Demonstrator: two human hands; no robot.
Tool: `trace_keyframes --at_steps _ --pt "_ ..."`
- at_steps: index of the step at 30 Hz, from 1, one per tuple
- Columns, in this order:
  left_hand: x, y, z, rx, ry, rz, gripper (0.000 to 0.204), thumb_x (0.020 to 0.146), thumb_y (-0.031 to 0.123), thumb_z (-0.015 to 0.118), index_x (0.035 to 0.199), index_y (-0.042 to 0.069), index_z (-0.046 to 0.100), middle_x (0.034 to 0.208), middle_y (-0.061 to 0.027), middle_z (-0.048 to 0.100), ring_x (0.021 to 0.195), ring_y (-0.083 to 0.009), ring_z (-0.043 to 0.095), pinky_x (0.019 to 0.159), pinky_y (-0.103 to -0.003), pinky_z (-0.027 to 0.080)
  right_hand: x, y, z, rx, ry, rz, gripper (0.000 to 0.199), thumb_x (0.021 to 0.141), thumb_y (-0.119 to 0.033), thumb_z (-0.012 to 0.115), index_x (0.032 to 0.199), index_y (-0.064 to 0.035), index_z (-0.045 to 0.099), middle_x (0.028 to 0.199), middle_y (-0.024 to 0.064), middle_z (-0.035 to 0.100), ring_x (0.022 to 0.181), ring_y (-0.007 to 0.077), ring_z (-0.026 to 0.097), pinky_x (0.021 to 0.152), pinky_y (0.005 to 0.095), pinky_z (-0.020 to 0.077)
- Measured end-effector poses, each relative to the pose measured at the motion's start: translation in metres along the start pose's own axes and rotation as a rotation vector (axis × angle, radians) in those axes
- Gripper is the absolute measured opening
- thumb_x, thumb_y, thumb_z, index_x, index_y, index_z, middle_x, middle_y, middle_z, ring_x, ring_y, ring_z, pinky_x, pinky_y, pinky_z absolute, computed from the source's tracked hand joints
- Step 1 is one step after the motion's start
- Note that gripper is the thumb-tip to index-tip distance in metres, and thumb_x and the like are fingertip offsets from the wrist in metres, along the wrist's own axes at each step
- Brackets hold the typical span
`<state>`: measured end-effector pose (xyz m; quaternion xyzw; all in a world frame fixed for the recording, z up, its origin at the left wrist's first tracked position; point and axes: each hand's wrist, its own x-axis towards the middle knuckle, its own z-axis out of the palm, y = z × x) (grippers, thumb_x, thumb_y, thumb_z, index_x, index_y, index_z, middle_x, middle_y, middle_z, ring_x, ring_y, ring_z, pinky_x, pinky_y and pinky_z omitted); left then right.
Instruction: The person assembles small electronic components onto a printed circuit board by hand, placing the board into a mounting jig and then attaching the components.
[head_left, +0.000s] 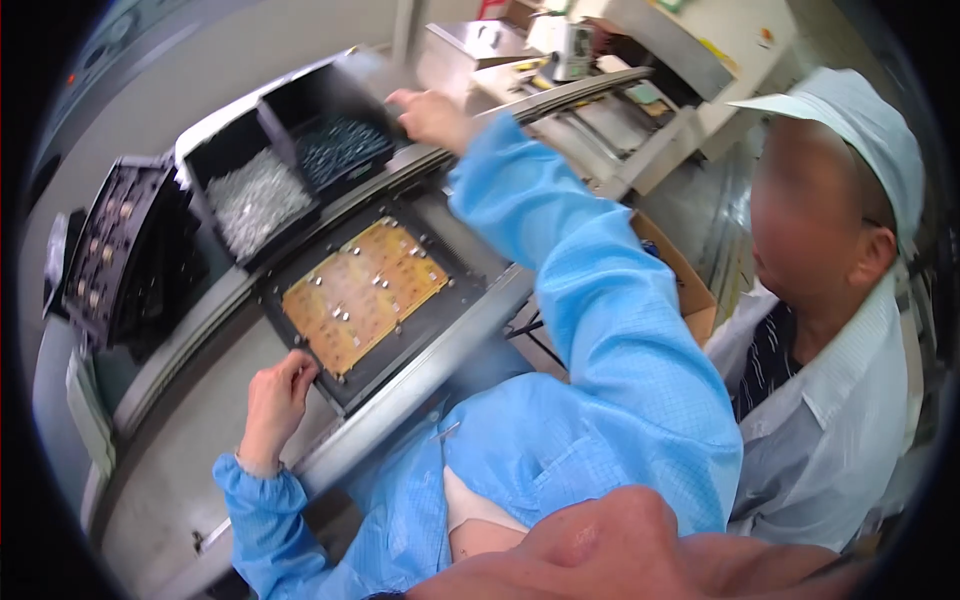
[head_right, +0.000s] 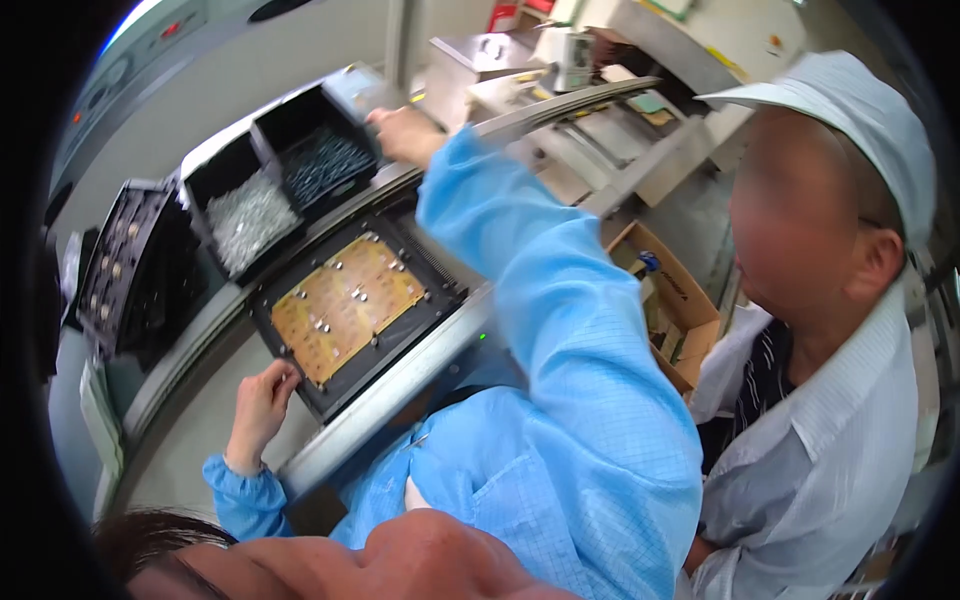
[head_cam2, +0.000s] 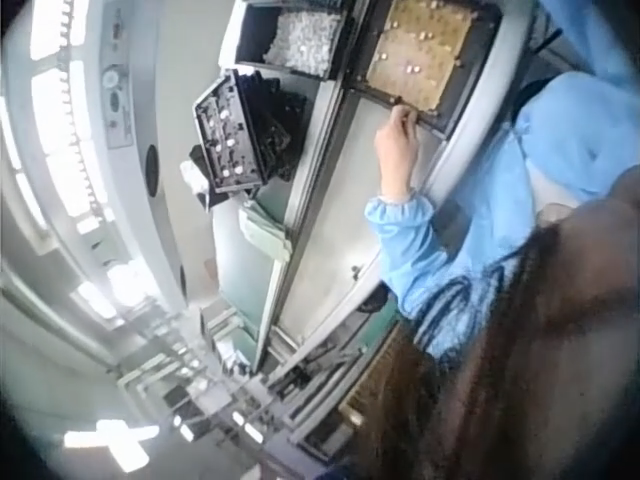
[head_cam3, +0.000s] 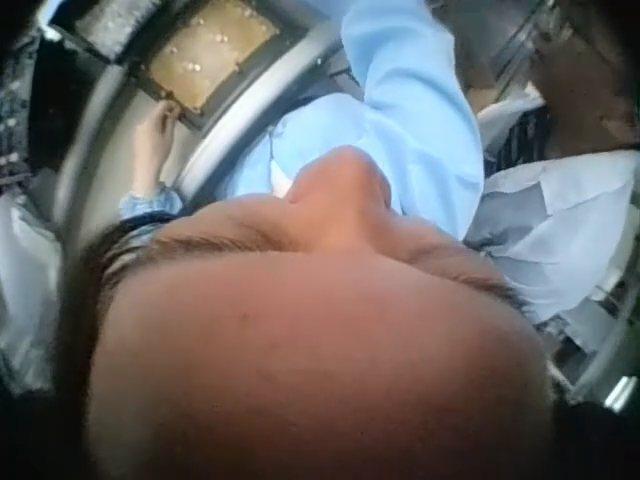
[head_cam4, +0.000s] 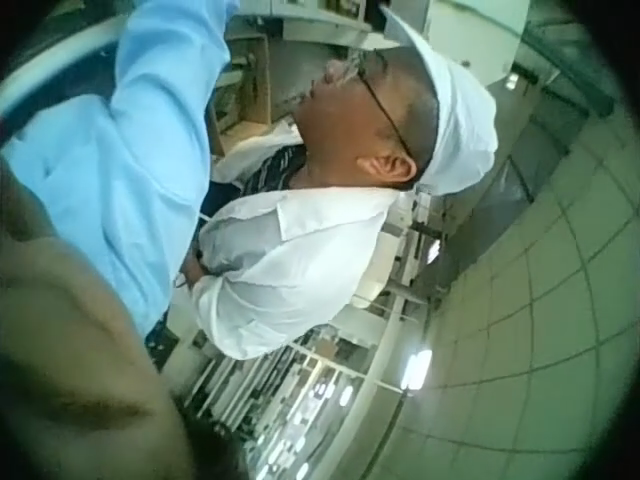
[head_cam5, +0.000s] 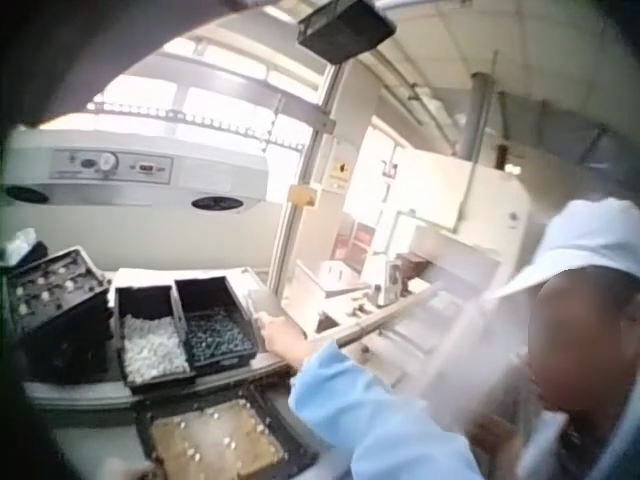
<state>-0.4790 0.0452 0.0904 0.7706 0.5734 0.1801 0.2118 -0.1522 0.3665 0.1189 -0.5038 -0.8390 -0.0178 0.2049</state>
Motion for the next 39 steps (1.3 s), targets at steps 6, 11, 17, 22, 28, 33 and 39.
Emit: trace_keyframes --at_steps 6,11,17,22,28,33,39 --pt "-0.037 -0.021 -0.007 0.012 0.033 0.010 0.009 0.092 0.016 0.062 0.094 0.008 0.064 0.081 -0.0158 0.068 0.078 -0.0392 0.064 0.066 -0.046 0.050 -0.066 0.002 -0.004 0.019 0.094 -0.145 0.045 0.092 -0.020 0.066 0.135 -0.0137 0.052 0.080 0.0168 0.070 0.073 0.0352 0.069 0.067 0.0444 0.0540" --pt "-0.053 -0.005 -0.006 0.030 0.023 -0.166 0.010 0.091 0.017 0.063 0.093 0.007 0.065 0.080 -0.0163 0.067 0.076 -0.0379 0.064 0.065 -0.044 0.049 -0.110 0.000 -0.005 0.347 -0.157 -0.136 0.041 0.091 -0.011 0.067 0.131 -0.0108 0.056 0.068 0.0075 0.067 0.062 0.0169 0.066 0.060 0.0314 0.0505" --pt "-0.056 -0.022 -0.007 -0.169 0.301 -0.112 0.008 0.086 0.004 0.070 0.093 0.000 0.068 0.077 -0.0062 0.059 0.064 -0.0130 0.053 0.060 -0.027 0.044 -0.161 -0.051 0.002 0.680 -0.334 -0.239 0.040 0.085 -0.006 0.073 0.124 -0.0084 0.064 0.098 0.0045 0.067 0.084 0.0124 0.062 0.072 0.0254 0.0511" --pt "-0.041 -0.036 -0.003 -0.170 0.346 -0.130 0.016 0.082 0.006 0.077 0.095 0.000 0.068 0.085 -0.0057 0.058 0.069 -0.0131 0.057 0.064 -0.028 0.048 -0.168 -0.072 0.009 0.725 -0.317 -0.329 0.027 0.081 -0.007 0.078 0.107 -0.0081 0.072 0.108 0.0065 0.062 0.100 0.0213 0.061 0.081 0.0313 0.0513" --pt "-0.043 -0.040 0.002 -0.159 0.341 -0.044 0.013 0.082 0.010 0.077 0.092 0.004 0.071 0.084 -0.0060 0.059 0.075 -0.0180 0.063 0.065 -0.031 0.050 -0.178 -0.064 0.008 0.782 -0.249 -0.386 0.021 0.081 0.000 0.075 0.101 -0.0031 0.072 0.107 0.0083 0.061 0.099 0.0205 0.062 0.082 0.0308 0.0534" --pt "-0.040 -0.040 0.007 -0.111 0.362 0.023 0.012 0.082 0.014 0.077 0.090 0.006 0.072 0.084 -0.0063 0.060 0.075 -0.0216 0.062 0.065 -0.033 0.051 -0.188 -0.064 -0.003 0.722 -0.212 -0.380 0.020 0.081 0.001 0.074 0.101 -0.0031 0.071 0.107 0.0088 0.061 0.099 0.0209 0.062 0.082 0.0319 0.0517" --pt "-0.055 -0.037 0.001 -0.126 0.395 -0.047 0.015 0.082 0.018 0.079 0.088 0.007 0.072 0.083 -0.0082 0.060 0.071 -0.0239 0.062 0.063 -0.034 0.051 -0.181 -0.077 0.005 0.794 -0.182 -0.401 0.019 0.081 0.000 0.074 0.099 -0.0025 0.070 0.106 0.0105 0.060 0.101 0.0240 0.061 0.087 0.0324 0.0484"
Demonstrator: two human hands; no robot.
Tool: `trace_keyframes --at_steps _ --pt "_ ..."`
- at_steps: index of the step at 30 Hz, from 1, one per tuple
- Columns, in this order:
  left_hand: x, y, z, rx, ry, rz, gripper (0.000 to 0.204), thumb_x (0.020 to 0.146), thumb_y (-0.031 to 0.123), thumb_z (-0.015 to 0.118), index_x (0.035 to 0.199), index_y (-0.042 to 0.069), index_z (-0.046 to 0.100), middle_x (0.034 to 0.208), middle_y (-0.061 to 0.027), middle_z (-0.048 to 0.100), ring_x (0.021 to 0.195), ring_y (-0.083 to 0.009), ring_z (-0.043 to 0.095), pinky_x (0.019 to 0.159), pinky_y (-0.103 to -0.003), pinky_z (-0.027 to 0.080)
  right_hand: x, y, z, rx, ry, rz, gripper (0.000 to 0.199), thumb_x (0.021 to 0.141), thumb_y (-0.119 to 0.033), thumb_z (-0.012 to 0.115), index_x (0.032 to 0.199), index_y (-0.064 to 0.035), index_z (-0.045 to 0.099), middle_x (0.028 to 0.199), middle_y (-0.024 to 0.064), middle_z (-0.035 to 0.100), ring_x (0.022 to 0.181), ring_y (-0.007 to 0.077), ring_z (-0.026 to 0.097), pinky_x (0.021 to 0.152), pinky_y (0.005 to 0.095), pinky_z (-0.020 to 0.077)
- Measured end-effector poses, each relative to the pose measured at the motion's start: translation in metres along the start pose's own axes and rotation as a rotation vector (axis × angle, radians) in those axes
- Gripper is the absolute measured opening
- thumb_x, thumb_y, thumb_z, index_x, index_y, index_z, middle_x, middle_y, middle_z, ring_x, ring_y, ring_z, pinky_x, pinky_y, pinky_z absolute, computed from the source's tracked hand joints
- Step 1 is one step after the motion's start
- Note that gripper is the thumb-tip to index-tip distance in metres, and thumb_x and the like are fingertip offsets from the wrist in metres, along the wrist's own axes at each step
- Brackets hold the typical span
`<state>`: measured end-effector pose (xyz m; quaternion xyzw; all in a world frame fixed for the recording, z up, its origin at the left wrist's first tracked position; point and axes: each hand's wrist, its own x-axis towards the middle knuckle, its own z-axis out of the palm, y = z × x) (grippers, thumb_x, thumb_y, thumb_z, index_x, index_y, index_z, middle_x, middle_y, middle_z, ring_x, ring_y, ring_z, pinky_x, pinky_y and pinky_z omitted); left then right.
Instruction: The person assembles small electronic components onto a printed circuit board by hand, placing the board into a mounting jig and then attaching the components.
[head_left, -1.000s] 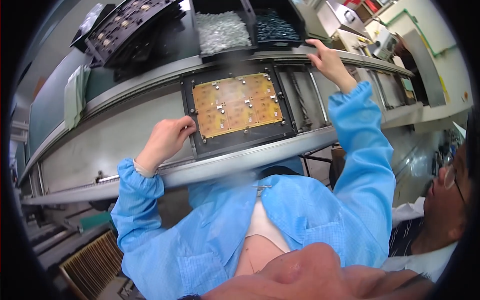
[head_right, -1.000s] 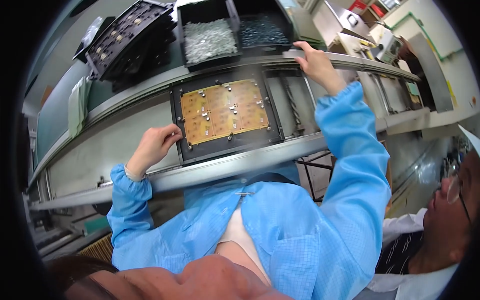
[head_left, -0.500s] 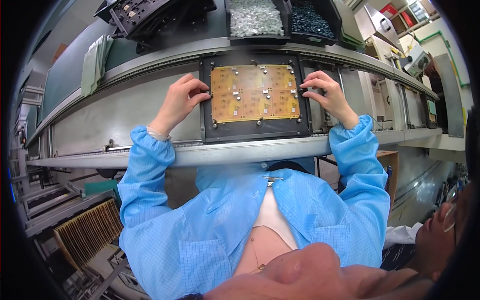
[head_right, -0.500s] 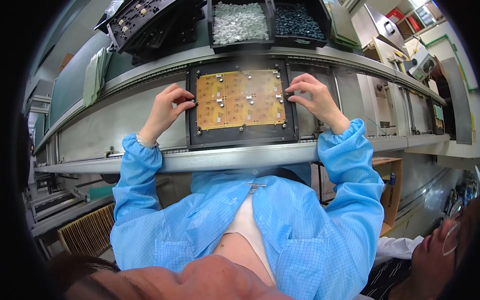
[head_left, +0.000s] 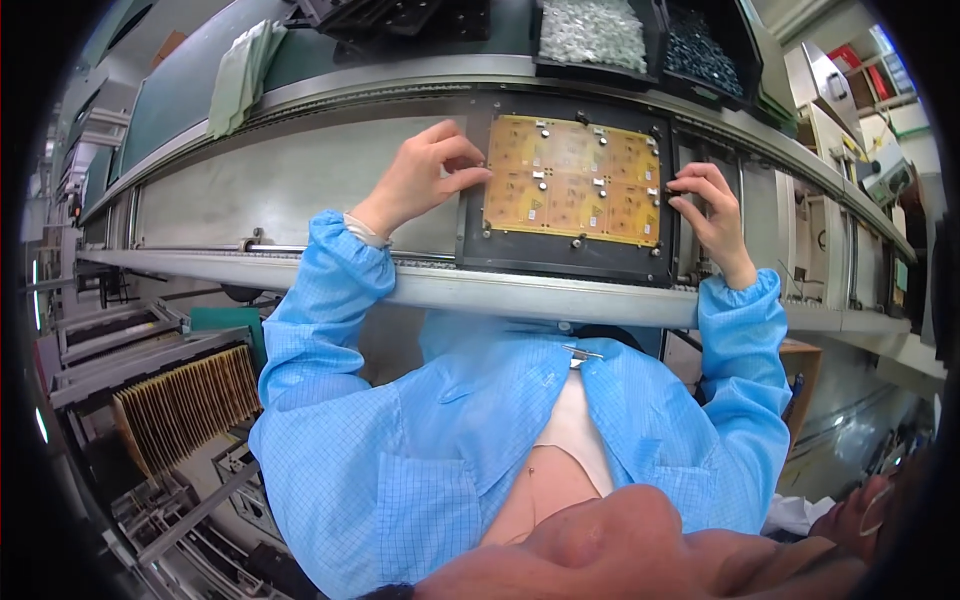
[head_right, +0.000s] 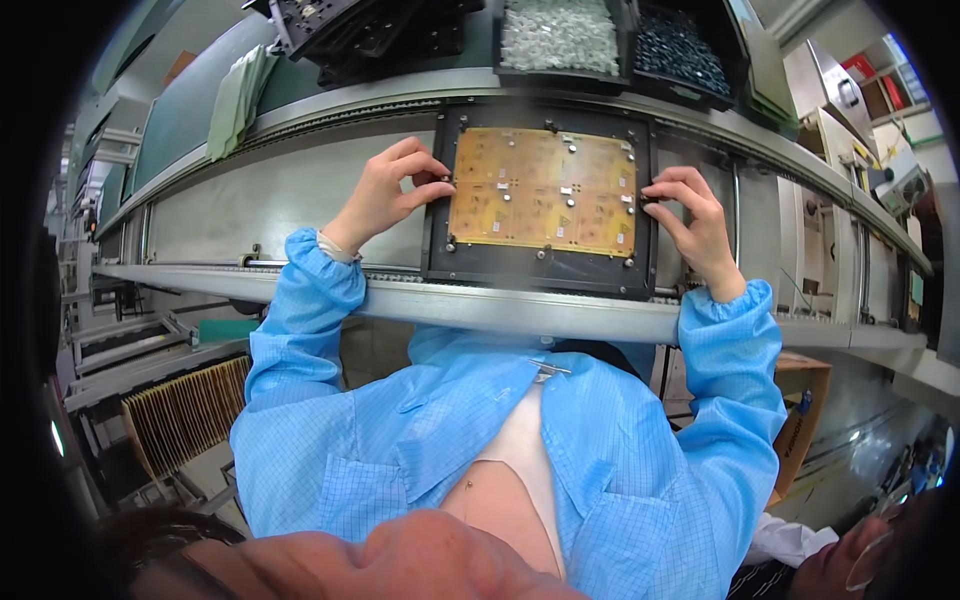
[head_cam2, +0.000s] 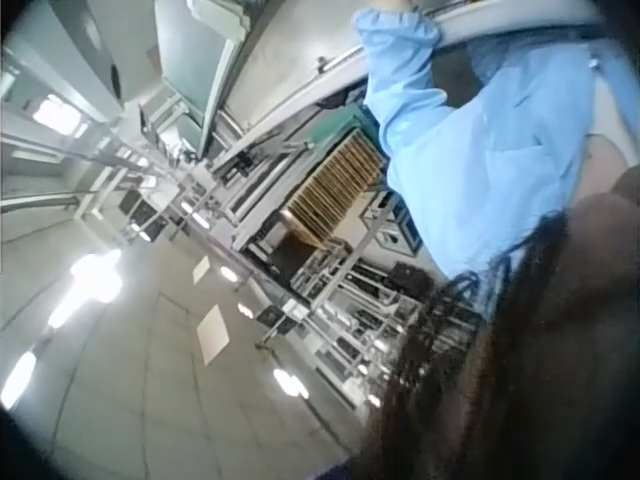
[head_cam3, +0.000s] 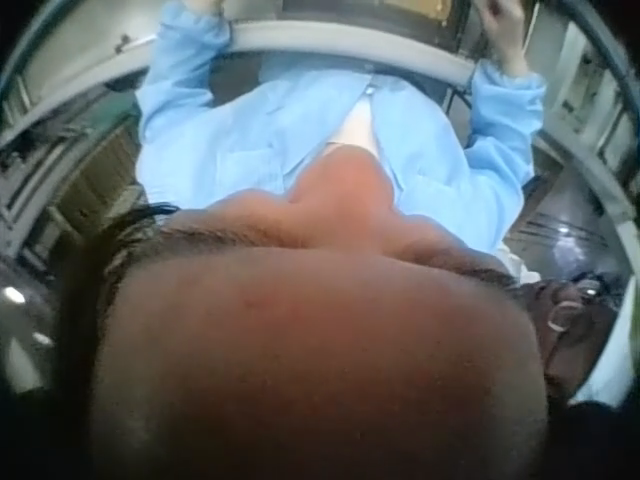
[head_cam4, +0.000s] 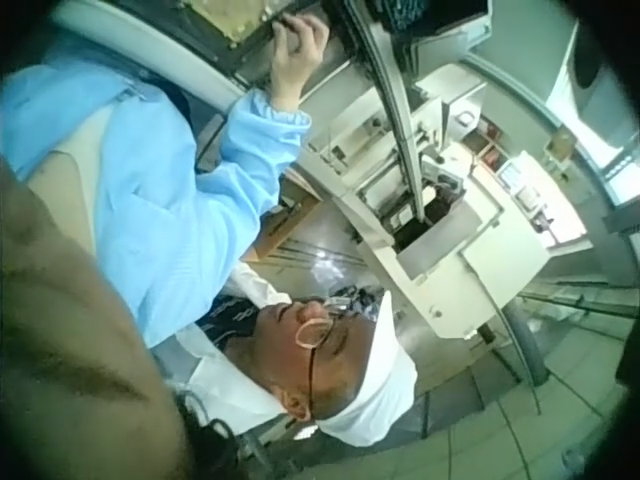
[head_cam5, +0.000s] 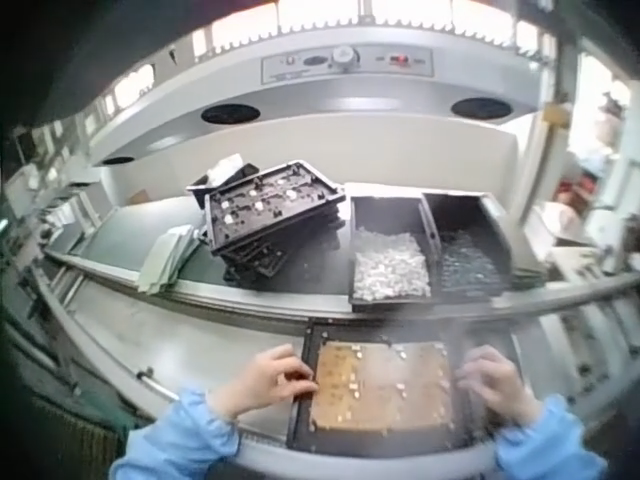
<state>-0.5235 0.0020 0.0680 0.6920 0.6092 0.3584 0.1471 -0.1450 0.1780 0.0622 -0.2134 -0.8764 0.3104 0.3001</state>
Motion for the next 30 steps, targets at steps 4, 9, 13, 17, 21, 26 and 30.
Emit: trace_keyframes --at_steps 4,9,13,17,21,26,30 --pt "-0.006 0.019 -0.011 0.024 0.063 0.011 0.013 0.084 0.011 0.077 0.091 0.003 0.071 0.083 -0.0063 0.061 0.068 -0.0157 0.060 0.062 -0.028 0.048 -0.021 -0.003 -0.007 0.031 0.004 0.075 0.021 0.080 0.003 0.071 0.101 -0.0011 0.068 0.111 0.0089 0.055 0.101 0.0203 0.057 0.082 0.0275 0.0453" --pt "0.002 -0.007 -0.073 0.262 0.632 0.001 0.008 0.087 0.007 0.072 0.094 0.003 0.071 0.087 -0.0075 0.064 0.068 -0.0158 0.061 0.062 -0.027 0.049 -0.028 -0.014 -0.009 0.049 0.011 0.036 0.021 0.081 0.004 0.069 0.101 0.0010 0.066 0.112 0.0084 0.052 0.105 0.0171 0.053 0.085 0.0238 0.0423" --pt "0.002 -0.042 -0.148 0.709 0.885 -0.134 0.021 0.088 0.021 0.070 0.105 0.009 0.069 0.097 -0.0087 0.064 0.089 -0.0267 0.063 0.076 -0.041 0.051 -0.029 -0.019 -0.010 0.060 0.002 0.064 0.019 0.083 0.002 0.067 0.101 0.0013 0.066 0.112 0.0083 0.051 0.103 0.0174 0.053 0.086 0.0249 0.0428" --pt "-0.023 -0.117 -0.226 1.099 0.948 -0.400 0.044 0.086 0.042 0.071 0.116 0.011 0.067 0.114 -0.0137 0.063 0.111 -0.0325 0.059 0.089 -0.049 0.049 -0.037 -0.026 -0.012 0.061 0.022 0.048 0.015 0.086 -0.003 0.066 0.099 0.0014 0.066 0.111 0.0088 0.051 0.101 0.0174 0.053 0.086 0.0251 0.0434" --pt "-0.025 -0.162 -0.266 0.884 0.600 -0.977 0.073 0.075 0.062 0.074 0.116 0.002 0.067 0.117 -0.0211 0.066 0.111 -0.0341 0.063 0.091 -0.045 0.050 -0.042 -0.013 -0.011 0.050 0.054 0.070 0.012 0.086 -0.004 0.067 0.097 0.0009 0.065 0.109 0.0089 0.051 0.098 0.0177 0.055 0.083 0.0257 0.0449" --pt "-0.035 -0.174 -0.307 0.738 0.348 -1.058 0.080 0.069 0.069 0.074 0.100 -0.005 0.072 0.099 -0.0245 0.072 0.096 -0.0380 0.070 0.083 -0.047 0.053 -0.020 0.008 0.005 0.110 0.095 -0.006 0.008 0.087 -0.004 0.067 0.093 0.0008 0.065 0.106 0.0082 0.052 0.095 0.0157 0.056 0.080 0.0244 0.0464" --pt "-0.020 -0.156 -0.296 0.997 0.390 -0.946 0.078 0.069 0.067 0.073 0.106 -0.002 0.070 0.093 -0.0208 0.073 0.095 -0.0377 0.070 0.082 -0.047 0.053 -0.017 0.019 0.010 0.139 0.093 0.075 0.008 0.089 -0.004 0.067 0.094 0.0016 0.065 0.106 0.0076 0.053 0.095 0.0138 0.057 0.080 0.0225 0.0478"
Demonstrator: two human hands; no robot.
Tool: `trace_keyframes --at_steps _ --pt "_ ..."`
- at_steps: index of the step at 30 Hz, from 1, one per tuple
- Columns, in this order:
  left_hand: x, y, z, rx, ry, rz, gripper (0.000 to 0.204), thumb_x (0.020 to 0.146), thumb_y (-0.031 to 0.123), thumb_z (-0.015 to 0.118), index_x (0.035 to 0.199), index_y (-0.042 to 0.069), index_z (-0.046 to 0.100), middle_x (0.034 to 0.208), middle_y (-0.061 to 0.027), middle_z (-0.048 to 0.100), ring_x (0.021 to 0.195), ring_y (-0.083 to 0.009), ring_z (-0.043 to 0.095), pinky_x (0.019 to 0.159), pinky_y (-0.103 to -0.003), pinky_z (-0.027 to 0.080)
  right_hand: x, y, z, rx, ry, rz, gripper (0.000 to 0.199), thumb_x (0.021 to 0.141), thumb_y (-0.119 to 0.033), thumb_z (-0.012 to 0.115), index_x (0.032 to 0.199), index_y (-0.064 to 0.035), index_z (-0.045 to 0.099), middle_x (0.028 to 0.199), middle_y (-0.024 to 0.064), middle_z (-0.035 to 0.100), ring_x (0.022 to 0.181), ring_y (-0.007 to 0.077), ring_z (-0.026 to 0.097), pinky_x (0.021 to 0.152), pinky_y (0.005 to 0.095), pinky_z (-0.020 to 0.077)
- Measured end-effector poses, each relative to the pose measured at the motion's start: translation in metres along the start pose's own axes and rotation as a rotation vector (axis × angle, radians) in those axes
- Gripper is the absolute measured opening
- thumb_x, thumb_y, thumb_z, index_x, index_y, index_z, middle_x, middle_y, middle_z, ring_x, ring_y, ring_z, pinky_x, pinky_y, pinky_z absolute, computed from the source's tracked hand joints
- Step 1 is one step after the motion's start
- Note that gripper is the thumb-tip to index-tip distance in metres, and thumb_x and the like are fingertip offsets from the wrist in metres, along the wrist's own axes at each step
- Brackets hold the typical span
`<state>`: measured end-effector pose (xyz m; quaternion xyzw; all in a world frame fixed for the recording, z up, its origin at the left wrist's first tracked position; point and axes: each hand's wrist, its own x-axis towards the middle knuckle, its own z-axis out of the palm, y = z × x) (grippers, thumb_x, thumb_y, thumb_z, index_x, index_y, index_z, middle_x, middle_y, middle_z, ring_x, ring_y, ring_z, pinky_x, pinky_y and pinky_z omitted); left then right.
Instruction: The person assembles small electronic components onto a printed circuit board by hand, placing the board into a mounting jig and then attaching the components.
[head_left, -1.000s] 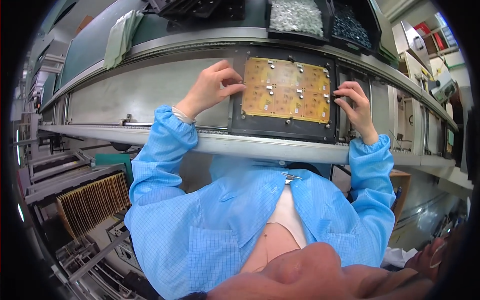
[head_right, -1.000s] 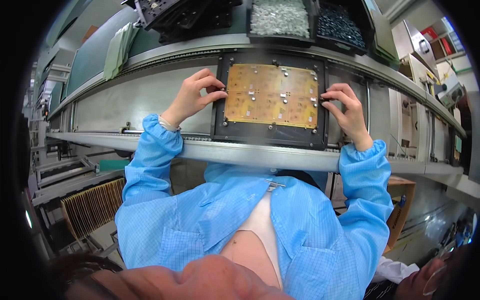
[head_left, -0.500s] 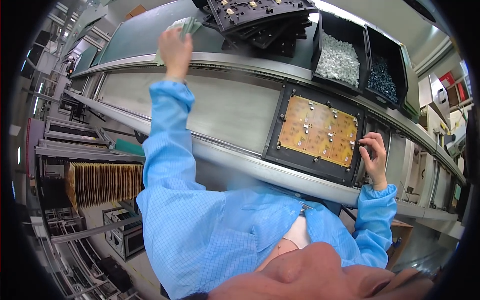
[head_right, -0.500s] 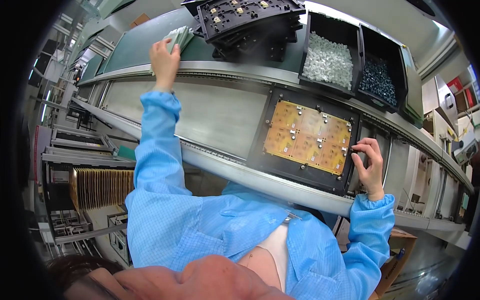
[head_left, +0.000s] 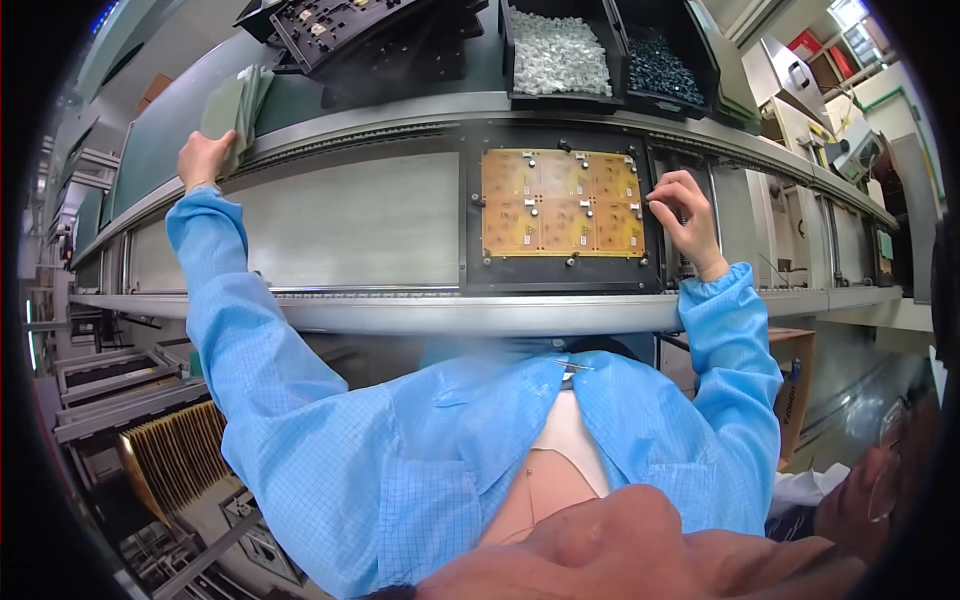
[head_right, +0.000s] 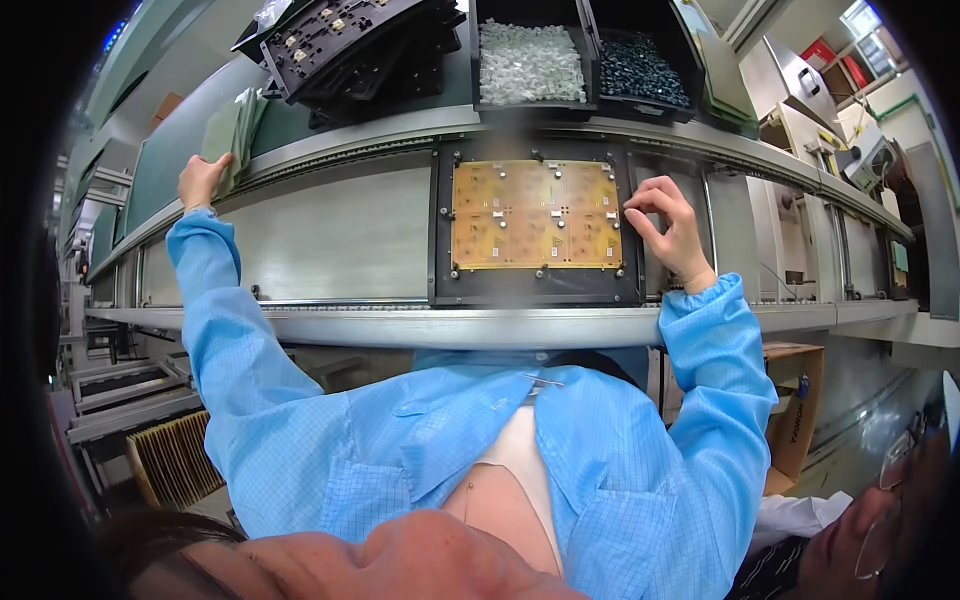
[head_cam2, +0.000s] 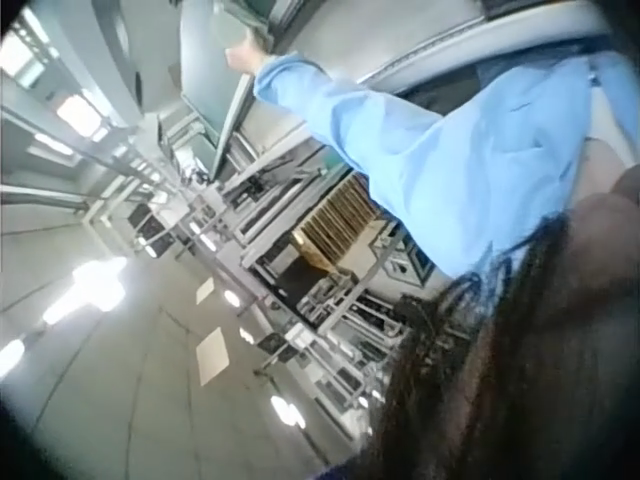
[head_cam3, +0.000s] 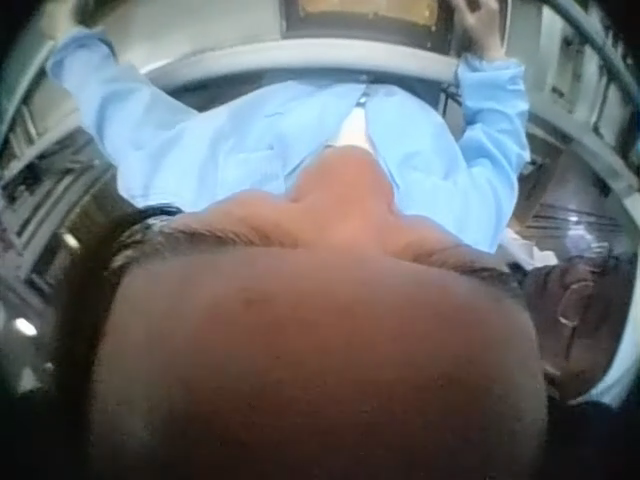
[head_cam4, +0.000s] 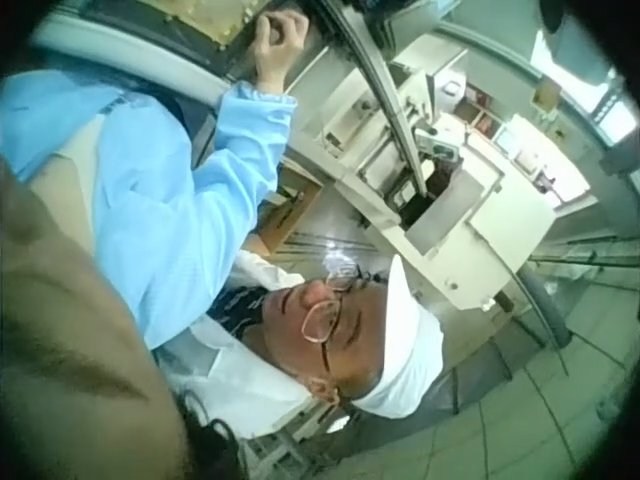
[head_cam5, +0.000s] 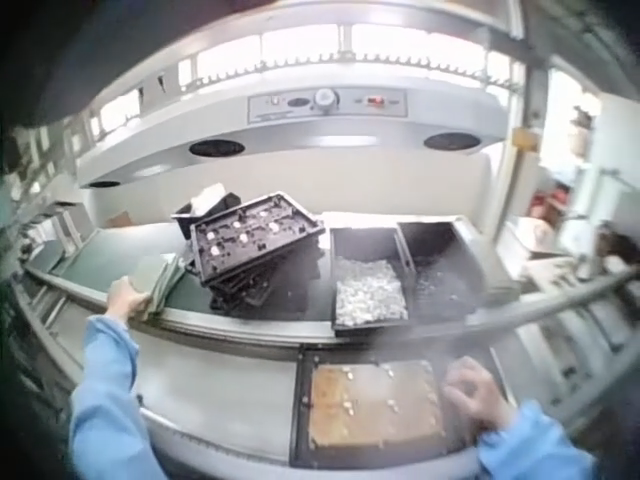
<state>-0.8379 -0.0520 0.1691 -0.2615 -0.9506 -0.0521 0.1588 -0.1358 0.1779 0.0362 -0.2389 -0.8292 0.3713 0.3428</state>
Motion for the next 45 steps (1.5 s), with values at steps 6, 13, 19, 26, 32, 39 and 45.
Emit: trace_keyframes --at_steps 6,13,19,26,32,39,45 --pt "-0.037 0.009 -0.018 -0.041 0.292 0.015 0.074 0.075 0.065 0.068 0.116 0.003 0.066 0.103 -0.0187 0.072 0.099 -0.0371 0.069 0.084 -0.044 0.054 -0.005 0.004 0.002 -0.015 0.018 -0.001 0.008 0.090 -0.004 0.067 0.095 0.0017 0.066 0.105 0.0067 0.054 0.092 0.0139 0.060 0.080 0.0225 0.0491" --pt "-0.179 0.035 -0.046 -1.387 -0.205 0.249 0.076 0.089 0.061 0.055 0.132 -0.001 0.055 0.114 -0.0149 0.069 0.098 -0.0236 0.068 0.086 -0.036 0.053 0.009 -0.020 -0.003 -0.194 0.135 -0.083 0.017 0.093 -0.011 0.068 0.105 0.0006 0.066 0.109 0.0058 0.064 0.099 0.0143 0.061 0.089 0.0260 0.0474" --pt "-0.265 0.142 -0.058 -1.637 -1.095 0.639 0.073 0.089 0.059 0.050 0.126 -0.003 0.055 0.116 -0.0205 0.065 0.093 -0.0274 0.069 0.080 -0.037 0.056 0.050 -0.109 0.040 0.258 0.063 -0.064 0.037 0.098 -0.015 0.063 0.130 -0.0003 0.054 0.119 0.0092 0.063 0.107 0.0154 0.061 0.096 0.0290 0.0478" --pt "-0.273 0.195 -0.059 -1.649 -1.612 0.630 0.060 0.097 0.049 0.046 0.127 -0.002 0.057 0.111 -0.0150 0.068 0.089 -0.0221 0.069 0.079 -0.032 0.056 0.063 -0.118 0.034 0.598 -0.118 0.063 0.034 0.101 -0.018 0.060 0.127 0.0018 0.054 0.110 0.0089 0.068 0.095 0.0142 0.067 0.085 0.0291 0.0540" --pt "-0.249 0.224 -0.056 -1.018 -0.007 1.024 0.053 0.091 0.034 0.069 0.134 0.005 0.055 0.121 -0.0119 0.061 0.114 -0.0226 0.060 0.095 -0.032 0.049 0.065 -0.119 0.038 0.603 0.179 0.135 0.028 0.099 -0.018 0.062 0.119 0.0010 0.059 0.103 0.0091 0.070 0.090 0.0147 0.068 0.075 0.0308 0.0572" --pt "-0.261 0.279 -0.077 -0.736 0.271 1.252 0.081 0.066 0.031 0.085 0.135 0.009 0.050 0.127 -0.0123 0.054 0.117 -0.0322 0.054 0.098 -0.042 0.049 0.080 -0.119 0.039 0.567 0.277 0.093 0.028 0.099 -0.020 0.062 0.118 -0.0003 0.060 0.101 0.0096 0.071 0.089 0.0163 0.069 0.073 0.0311 0.0578" --pt "-0.259 0.287 -0.080 -0.688 0.281 1.295 0.080 0.063 0.025 0.083 0.136 0.012 0.052 0.125 -0.0102 0.056 0.110 -0.0306 0.056 0.094 -0.040 0.051 0.071 -0.105 0.022 0.668 0.227 0.165 0.026 0.101 -0.023 0.059 0.116 -0.0010 0.061 0.101 0.0100 0.071 0.089 0.0164 0.069 0.077 0.0306 0.0571"
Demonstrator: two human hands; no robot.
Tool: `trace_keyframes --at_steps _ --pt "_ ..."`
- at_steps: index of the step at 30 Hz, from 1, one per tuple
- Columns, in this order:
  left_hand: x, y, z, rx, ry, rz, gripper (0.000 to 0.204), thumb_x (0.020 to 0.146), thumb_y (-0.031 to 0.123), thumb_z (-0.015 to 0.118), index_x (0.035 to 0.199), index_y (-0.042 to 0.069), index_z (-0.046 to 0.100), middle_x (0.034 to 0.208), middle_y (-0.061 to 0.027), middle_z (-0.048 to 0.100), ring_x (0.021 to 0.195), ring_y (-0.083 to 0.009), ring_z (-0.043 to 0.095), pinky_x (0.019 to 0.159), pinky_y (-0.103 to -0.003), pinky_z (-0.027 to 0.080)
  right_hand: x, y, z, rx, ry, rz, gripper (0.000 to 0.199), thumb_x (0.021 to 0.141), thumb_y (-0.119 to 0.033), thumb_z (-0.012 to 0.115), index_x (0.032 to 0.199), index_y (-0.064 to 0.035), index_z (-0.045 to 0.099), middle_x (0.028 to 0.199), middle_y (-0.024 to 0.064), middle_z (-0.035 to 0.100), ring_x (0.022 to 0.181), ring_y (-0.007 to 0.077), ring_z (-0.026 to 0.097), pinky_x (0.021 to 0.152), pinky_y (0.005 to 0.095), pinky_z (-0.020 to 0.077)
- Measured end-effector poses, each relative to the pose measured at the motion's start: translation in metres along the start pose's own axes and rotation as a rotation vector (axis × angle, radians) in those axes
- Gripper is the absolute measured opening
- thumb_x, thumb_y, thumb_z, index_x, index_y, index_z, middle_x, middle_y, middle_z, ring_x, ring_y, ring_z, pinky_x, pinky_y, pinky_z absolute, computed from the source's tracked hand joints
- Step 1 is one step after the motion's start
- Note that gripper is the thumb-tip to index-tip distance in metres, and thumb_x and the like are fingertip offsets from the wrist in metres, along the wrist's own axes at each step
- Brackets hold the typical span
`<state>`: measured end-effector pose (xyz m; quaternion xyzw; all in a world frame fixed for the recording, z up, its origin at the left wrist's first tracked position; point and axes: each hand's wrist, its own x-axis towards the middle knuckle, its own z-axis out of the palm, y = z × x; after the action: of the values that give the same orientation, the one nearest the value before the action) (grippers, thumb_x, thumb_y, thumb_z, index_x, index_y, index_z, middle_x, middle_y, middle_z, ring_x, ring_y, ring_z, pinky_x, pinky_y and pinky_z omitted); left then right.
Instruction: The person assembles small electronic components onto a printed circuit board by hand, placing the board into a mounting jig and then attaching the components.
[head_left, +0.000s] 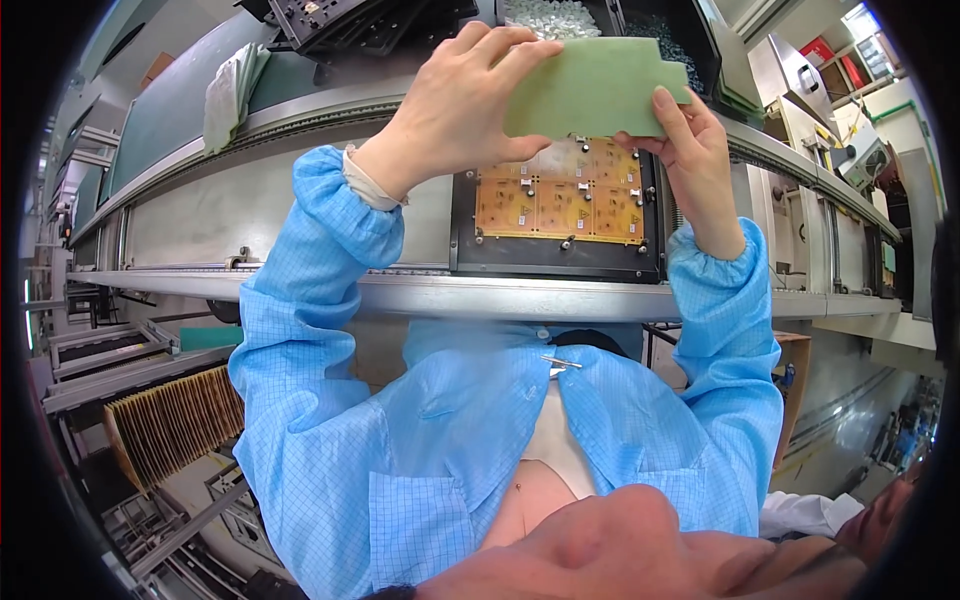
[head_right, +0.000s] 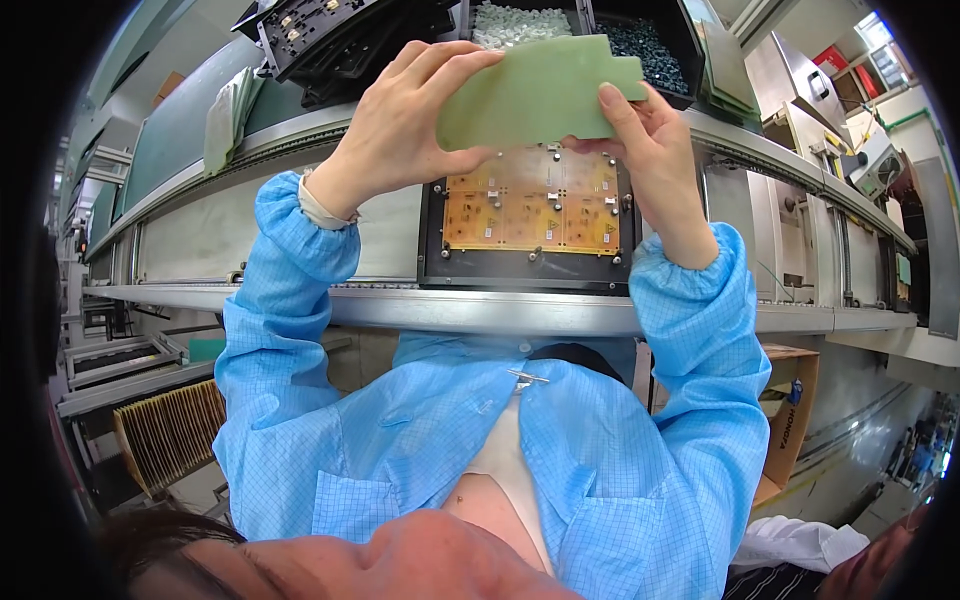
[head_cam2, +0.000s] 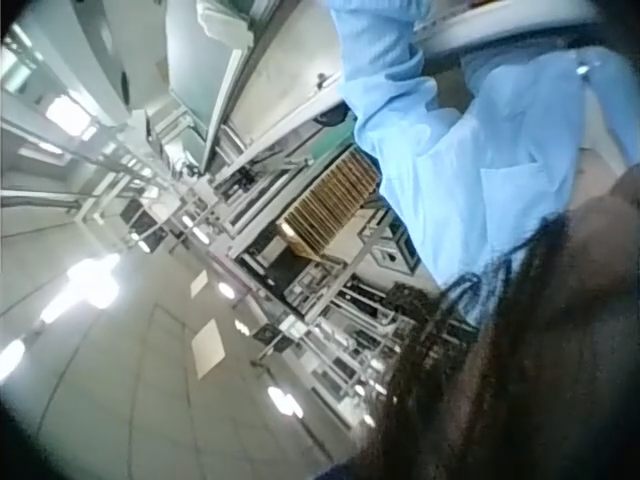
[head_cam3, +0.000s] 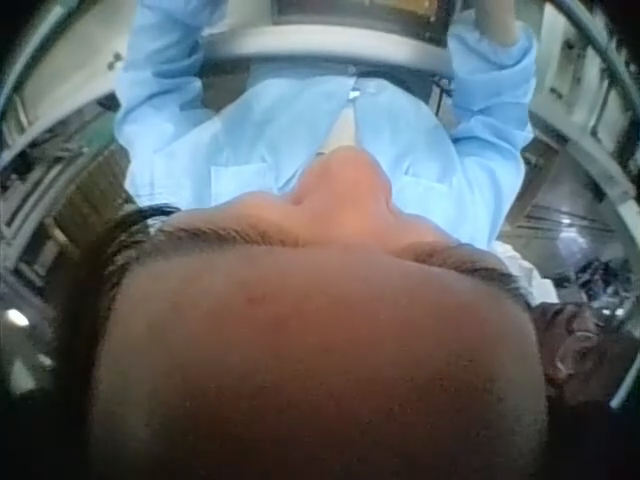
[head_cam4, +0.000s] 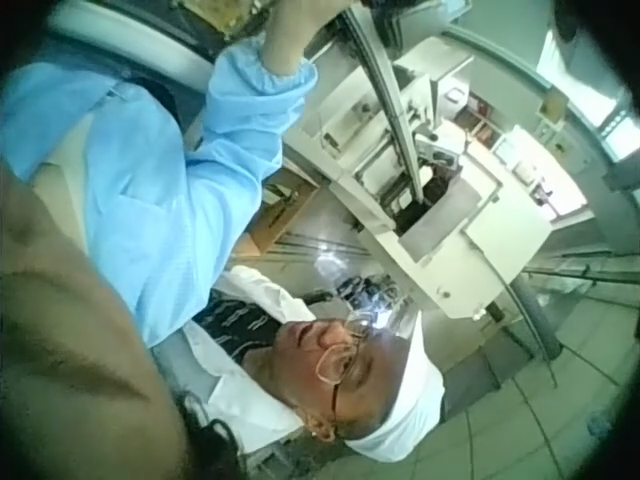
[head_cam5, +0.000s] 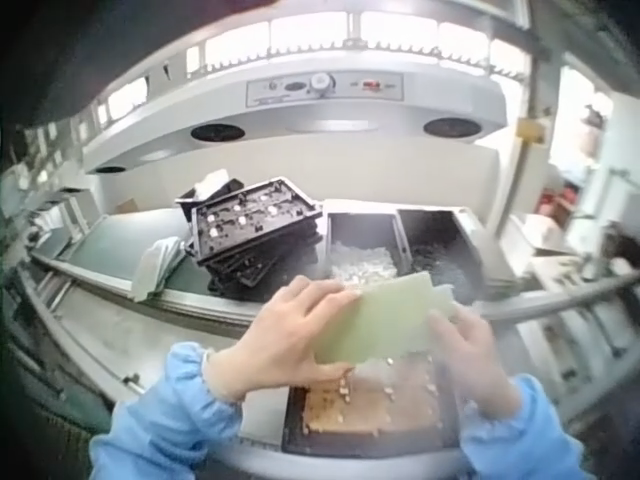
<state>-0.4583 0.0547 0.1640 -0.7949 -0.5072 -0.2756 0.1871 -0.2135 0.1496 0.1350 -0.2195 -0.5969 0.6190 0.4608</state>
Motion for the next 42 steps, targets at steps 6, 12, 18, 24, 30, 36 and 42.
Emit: trace_keyframes --at_steps 6,12,18,24,30,36,42 --pt "-0.014 -0.027 -0.001 -0.057 -0.068 -0.105 0.074 0.062 0.029 0.082 0.130 0.013 0.056 0.124 -0.0103 0.059 0.107 -0.0301 0.055 0.092 -0.041 0.050 -0.014 0.032 -0.085 -0.362 0.052 0.109 0.034 0.103 -0.026 0.056 0.125 -0.0006 0.060 0.102 0.0106 0.071 0.088 0.0138 0.068 0.082 0.0265 0.0542" --pt "-0.014 -0.015 0.025 -0.163 -0.239 -0.077 0.071 0.062 0.027 0.082 0.127 0.010 0.058 0.119 -0.0107 0.062 0.105 -0.0302 0.056 0.092 -0.041 0.050 -0.034 0.070 -0.119 -0.467 0.107 0.146 0.025 0.100 -0.020 0.061 0.114 0.0001 0.067 0.105 0.0097 0.071 0.091 0.0123 0.066 0.081 0.0251 0.0532" --pt "-0.003 0.000 0.047 -0.210 -0.348 -0.065 0.070 0.062 0.028 0.082 0.125 0.007 0.059 0.117 -0.0104 0.063 0.103 -0.0298 0.056 0.089 -0.041 0.050 -0.035 0.077 -0.107 -0.548 0.042 0.010 0.014 0.096 -0.011 0.065 0.102 0.0007 0.070 0.095 0.0010 0.064 0.083 0.0082 0.059 0.074 0.0205 0.0468" --pt "-0.001 0.009 0.053 -0.221 -0.427 -0.088 0.071 0.063 0.030 0.083 0.125 0.007 0.058 0.115 -0.0080 0.063 0.104 -0.0288 0.056 0.089 -0.041 0.049 -0.035 0.074 -0.101 -0.552 0.032 0.020 0.014 0.095 -0.012 0.066 0.101 0.0000 0.070 0.099 0.0024 0.063 0.086 0.0085 0.059 0.071 0.0209 0.0461" --pt "0.002 0.013 0.055 -0.205 -0.457 -0.112 0.070 0.063 0.024 0.083 0.126 0.010 0.057 0.124 -0.0100 0.061 0.111 -0.0305 0.056 0.095 -0.041 0.050 -0.033 0.064 -0.093 -0.611 0.021 -0.027 0.013 0.094 -0.012 0.067 0.098 -0.0005 0.070 0.099 0.0043 0.064 0.085 0.0105 0.060 0.071 0.0223 0.0474" --pt "0.001 0.014 0.059 -0.212 -0.409 -0.079 0.071 0.063 0.030 0.083 0.125 0.008 0.058 0.120 -0.0101 0.061 0.110 -0.0299 0.055 0.092 -0.043 0.048 -0.033 0.054 -0.089 -0.657 0.026 -0.037 0.013 0.094 -0.012 0.067 0.098 0.0001 0.070 0.098 0.0056 0.065 0.084 0.0124 0.062 0.072 0.0231 0.0498" --pt "0.005 0.017 0.060 -0.228 -0.438 -0.087 0.070 0.063 0.030 0.084 0.124 0.008 0.058 0.122 -0.0097 0.061 0.111 -0.0301 0.054 0.092 -0.043 0.048 -0.034 0.051 -0.088 -0.654 0.029 -0.045 0.012 0.093 -0.010 0.067 0.097 0.0008 0.070 0.098 0.0061 0.064 0.084 0.0132 0.063 0.073 0.0238 0.0509"
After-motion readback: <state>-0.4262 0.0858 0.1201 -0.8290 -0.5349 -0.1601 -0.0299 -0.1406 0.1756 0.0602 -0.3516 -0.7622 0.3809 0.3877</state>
